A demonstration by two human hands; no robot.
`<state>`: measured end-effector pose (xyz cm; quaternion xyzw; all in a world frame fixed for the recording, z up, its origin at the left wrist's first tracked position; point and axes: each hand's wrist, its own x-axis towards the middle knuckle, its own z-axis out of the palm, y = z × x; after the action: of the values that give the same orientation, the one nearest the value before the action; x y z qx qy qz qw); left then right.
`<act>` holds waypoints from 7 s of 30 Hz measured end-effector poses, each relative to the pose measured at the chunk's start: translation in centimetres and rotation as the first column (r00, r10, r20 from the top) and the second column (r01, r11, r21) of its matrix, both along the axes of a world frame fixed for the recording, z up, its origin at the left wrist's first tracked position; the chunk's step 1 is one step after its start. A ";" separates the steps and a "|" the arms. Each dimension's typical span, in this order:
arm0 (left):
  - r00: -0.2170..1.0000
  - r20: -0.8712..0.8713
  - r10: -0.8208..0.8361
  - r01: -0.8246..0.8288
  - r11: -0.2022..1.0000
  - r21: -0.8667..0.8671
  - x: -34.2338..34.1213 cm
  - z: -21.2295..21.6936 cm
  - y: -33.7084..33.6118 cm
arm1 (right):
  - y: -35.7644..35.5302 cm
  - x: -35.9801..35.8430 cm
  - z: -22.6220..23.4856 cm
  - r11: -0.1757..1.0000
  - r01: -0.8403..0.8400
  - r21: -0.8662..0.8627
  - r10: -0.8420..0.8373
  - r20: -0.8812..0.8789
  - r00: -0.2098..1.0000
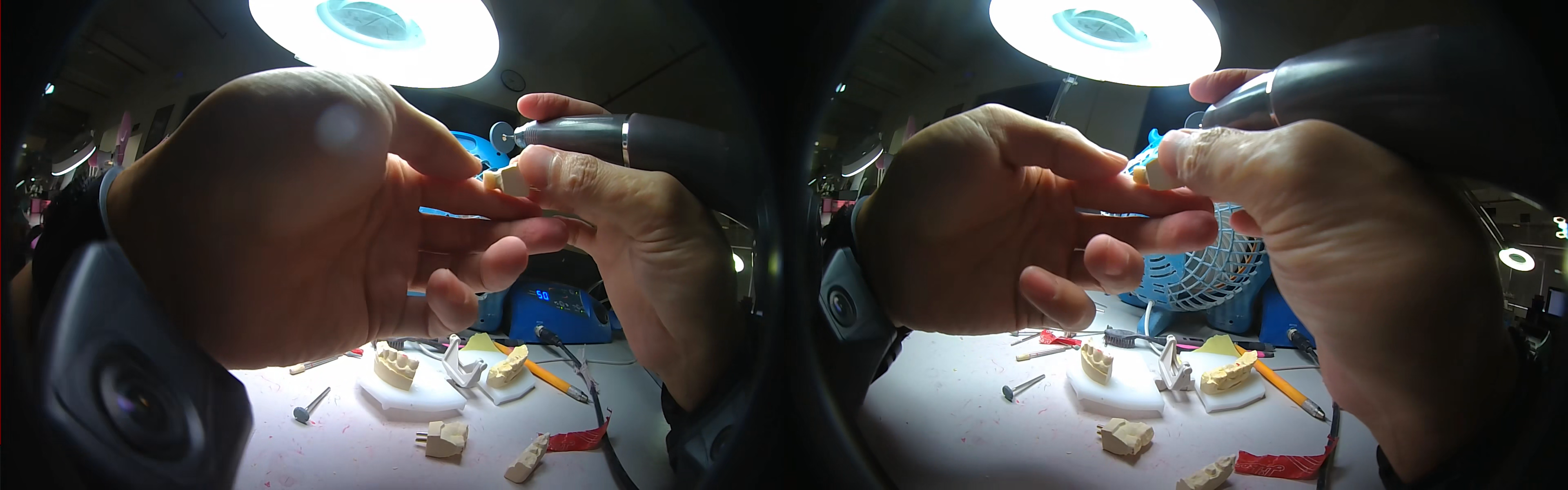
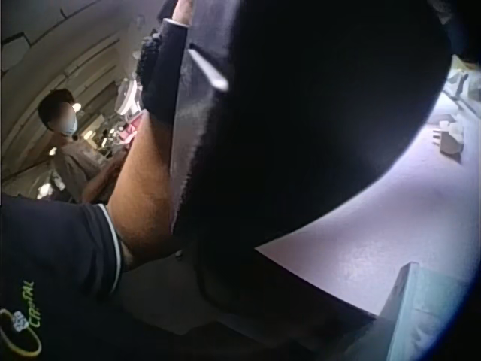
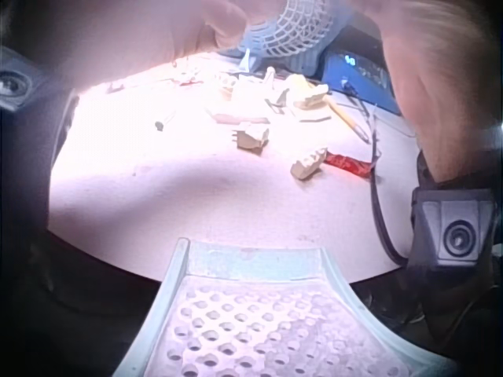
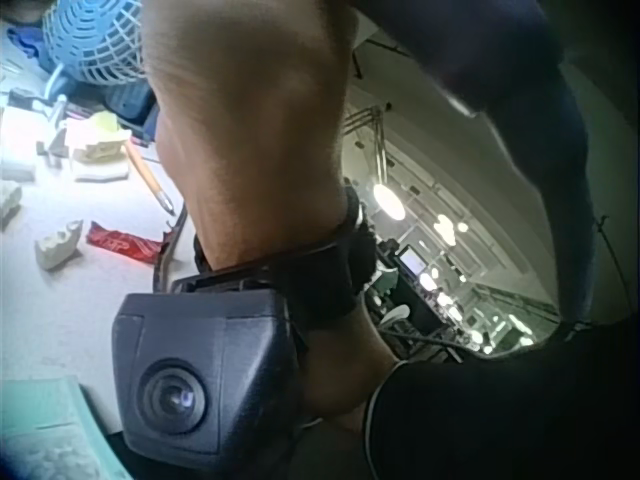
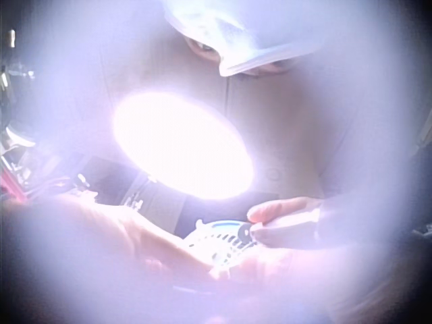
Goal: Grinding and polishing a dental plaster model using a rotary tool.
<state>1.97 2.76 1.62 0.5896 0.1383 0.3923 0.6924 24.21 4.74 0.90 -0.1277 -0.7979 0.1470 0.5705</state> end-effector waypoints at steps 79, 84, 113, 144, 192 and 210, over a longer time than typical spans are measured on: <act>0.655 -0.229 0.720 -0.656 0.693 0.300 2.1 -1.9 0.1 | -1.2 -3.2 -3.5 0.959 -0.053 -0.278 0.015 -0.139 0.990; 0.694 -0.118 0.710 -0.676 0.699 0.233 2.0 -1.3 -0.4 | -0.5 -2.3 -3.3 0.974 -0.118 -0.193 0.089 -0.152 0.984; 0.731 -0.103 0.674 -0.607 0.712 0.352 2.1 -1.0 -2.1 | -1.2 -3.0 -3.0 0.994 0.000 -0.114 -0.028 -0.239 0.971; 0.754 -0.126 0.645 -0.563 0.733 0.383 1.5 -0.8 -1.6 | -0.7 -1.7 -2.1 0.936 -0.145 -0.322 0.068 -0.239 0.969; 0.891 0.445 0.088 0.149 0.869 -0.471 0.1 0.1 0.6 | 2.8 0.1 -0.6 0.581 -0.675 -0.455 0.483 -0.475 0.736; 0.908 0.419 0.013 0.165 0.907 -0.387 0.0 -0.2 1.1 | 5.6 1.3 -0.7 0.166 -0.845 -0.508 0.518 -0.684 0.513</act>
<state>1.93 3.84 1.46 0.3384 0.0452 0.4415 0.8298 25.49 10.37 0.17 0.0393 -0.4813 0.7562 0.4416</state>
